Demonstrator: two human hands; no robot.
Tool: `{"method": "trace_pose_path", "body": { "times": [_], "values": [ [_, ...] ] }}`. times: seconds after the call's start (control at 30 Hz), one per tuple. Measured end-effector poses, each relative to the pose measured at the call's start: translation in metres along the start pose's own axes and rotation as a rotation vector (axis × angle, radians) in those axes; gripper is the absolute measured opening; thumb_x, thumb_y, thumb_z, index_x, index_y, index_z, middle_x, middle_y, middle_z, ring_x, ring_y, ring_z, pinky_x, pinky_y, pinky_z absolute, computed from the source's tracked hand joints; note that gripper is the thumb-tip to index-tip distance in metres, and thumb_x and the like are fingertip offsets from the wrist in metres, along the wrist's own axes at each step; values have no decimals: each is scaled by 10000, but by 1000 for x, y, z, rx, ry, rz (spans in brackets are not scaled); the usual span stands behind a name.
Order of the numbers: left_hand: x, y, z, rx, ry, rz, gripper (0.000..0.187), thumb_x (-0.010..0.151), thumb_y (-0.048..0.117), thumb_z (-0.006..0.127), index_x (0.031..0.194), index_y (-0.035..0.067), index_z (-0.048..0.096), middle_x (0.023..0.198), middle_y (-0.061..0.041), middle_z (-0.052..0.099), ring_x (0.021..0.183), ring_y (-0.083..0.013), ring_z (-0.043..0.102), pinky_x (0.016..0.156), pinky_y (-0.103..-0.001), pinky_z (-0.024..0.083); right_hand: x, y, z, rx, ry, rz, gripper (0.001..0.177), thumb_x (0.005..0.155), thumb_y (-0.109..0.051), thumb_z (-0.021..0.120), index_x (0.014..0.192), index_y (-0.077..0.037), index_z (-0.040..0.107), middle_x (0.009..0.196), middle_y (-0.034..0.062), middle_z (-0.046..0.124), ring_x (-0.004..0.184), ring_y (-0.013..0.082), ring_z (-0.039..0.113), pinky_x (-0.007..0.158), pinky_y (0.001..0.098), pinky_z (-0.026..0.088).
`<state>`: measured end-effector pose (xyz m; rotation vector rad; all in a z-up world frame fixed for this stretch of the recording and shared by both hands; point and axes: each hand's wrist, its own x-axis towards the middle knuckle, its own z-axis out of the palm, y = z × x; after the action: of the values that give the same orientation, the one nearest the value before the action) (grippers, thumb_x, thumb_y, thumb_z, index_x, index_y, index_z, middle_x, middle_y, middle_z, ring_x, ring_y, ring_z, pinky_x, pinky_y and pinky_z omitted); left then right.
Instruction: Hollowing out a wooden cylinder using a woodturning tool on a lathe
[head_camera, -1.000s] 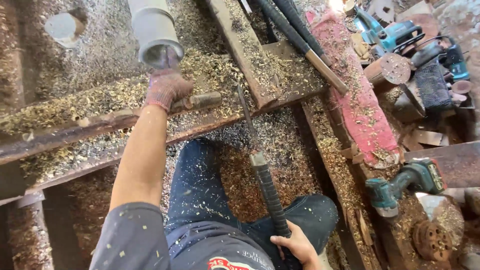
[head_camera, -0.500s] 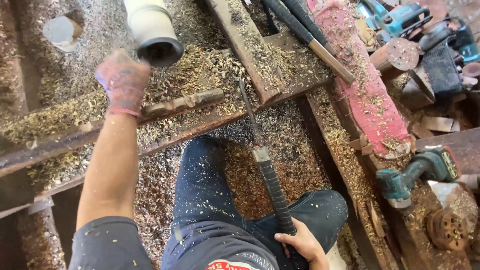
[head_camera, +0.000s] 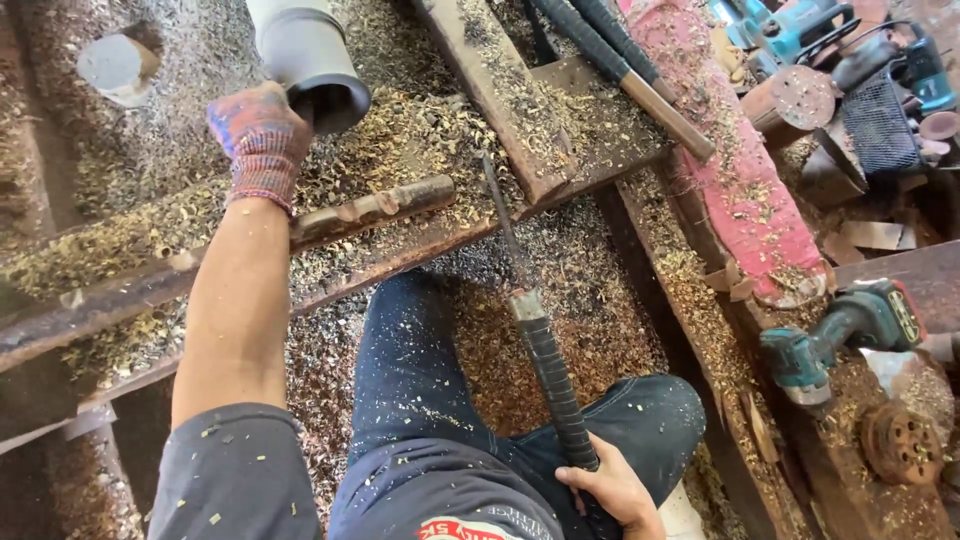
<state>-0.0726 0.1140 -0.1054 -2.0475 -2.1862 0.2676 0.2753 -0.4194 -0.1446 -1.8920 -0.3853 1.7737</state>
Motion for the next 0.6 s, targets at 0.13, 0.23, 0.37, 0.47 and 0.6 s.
{"method": "trace_pose_path", "body": {
  "times": [0.13, 0.23, 0.37, 0.47, 0.6],
  "values": [
    [-6, -7, -3, -70, 27, 64, 388, 1018, 532, 564, 973, 182, 724, 745, -40, 710, 642, -201, 668, 591, -342, 522, -10, 2, -4, 124, -61, 33, 340, 819, 73, 831, 1039, 70, 571, 712, 197, 535, 425, 296, 526, 414, 404, 497],
    [-19, -15, -6, -72, 18, 87, 568, 1065, 646, 478, 927, 156, 731, 762, -62, 722, 674, -237, 672, 657, -376, 486, -18, 7, -10, -52, -129, -42, 447, 737, 34, 841, 1153, 59, 679, 581, 186, 616, 389, 268, 612, 425, 335, 475],
    [-107, -50, -75, -357, 8, 113, 514, 1156, 411, 563, 714, 148, 563, 577, 30, 490, 492, -131, 438, 493, -269, 365, -13, 16, -20, -213, -199, -19, 572, 644, -42, 873, 1202, -4, 747, 880, 99, 694, 765, 180, 653, 749, 298, 480],
    [-185, -120, -74, -420, 229, 196, 416, 1080, 445, 725, 972, 56, 626, 902, -91, 602, 780, -220, 555, 698, -325, 464, -2, 7, -14, -401, -301, -120, 757, 614, -206, 896, 1331, -87, 686, 1284, 5, 745, 1196, 117, 662, 1121, 293, 424],
    [-264, -239, 0, -555, 397, 238, 383, 1017, 148, 955, 1066, -49, 629, 1072, -236, 626, 948, -367, 564, 876, -421, 463, -8, -17, 1, -225, -267, 144, 825, 711, 42, 826, 1480, -110, 570, 960, 137, 707, 464, 154, 604, 416, 256, 541]
  ]
}}
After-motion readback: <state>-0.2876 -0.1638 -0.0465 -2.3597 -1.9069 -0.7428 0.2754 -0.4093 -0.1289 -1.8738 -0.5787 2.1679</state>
